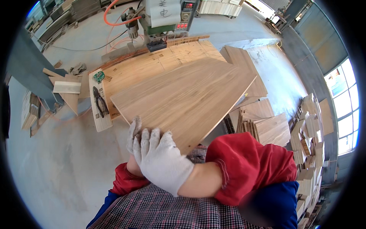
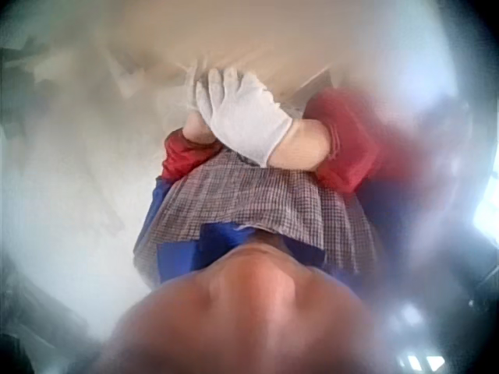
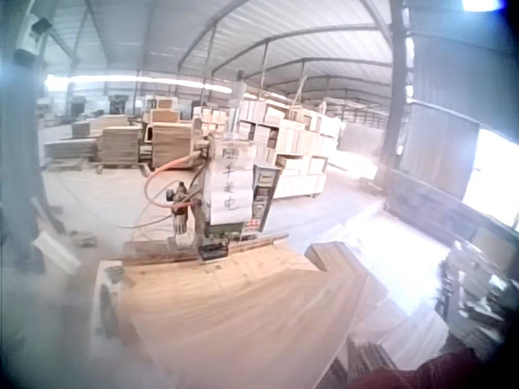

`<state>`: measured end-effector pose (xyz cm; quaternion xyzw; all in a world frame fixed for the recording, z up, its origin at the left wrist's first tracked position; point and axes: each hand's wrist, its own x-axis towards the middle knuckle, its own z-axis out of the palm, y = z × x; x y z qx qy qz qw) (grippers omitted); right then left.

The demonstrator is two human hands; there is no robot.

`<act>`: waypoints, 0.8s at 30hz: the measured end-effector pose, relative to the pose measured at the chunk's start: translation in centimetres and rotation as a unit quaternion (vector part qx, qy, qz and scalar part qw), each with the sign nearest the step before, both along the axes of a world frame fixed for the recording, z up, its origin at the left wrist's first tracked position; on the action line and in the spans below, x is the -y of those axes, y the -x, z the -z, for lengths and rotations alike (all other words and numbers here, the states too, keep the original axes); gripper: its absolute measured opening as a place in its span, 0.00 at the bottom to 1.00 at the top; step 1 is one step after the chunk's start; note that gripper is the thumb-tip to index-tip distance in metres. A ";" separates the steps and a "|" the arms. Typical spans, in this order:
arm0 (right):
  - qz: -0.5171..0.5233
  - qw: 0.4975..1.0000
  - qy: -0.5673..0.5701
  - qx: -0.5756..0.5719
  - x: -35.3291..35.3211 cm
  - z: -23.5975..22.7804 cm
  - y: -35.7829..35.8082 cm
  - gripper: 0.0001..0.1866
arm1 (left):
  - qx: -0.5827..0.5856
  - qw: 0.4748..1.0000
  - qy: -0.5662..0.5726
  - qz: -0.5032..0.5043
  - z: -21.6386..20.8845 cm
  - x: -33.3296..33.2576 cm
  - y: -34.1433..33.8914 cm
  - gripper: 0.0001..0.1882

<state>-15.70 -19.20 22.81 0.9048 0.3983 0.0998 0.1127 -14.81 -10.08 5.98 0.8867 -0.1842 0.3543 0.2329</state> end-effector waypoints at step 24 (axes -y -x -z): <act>0.488 0.329 -0.672 -0.449 25.9 24.2 -14.6 0.12 | -0.568 0.416 0.701 -0.115 11.6 -11.4 -10.7 0.37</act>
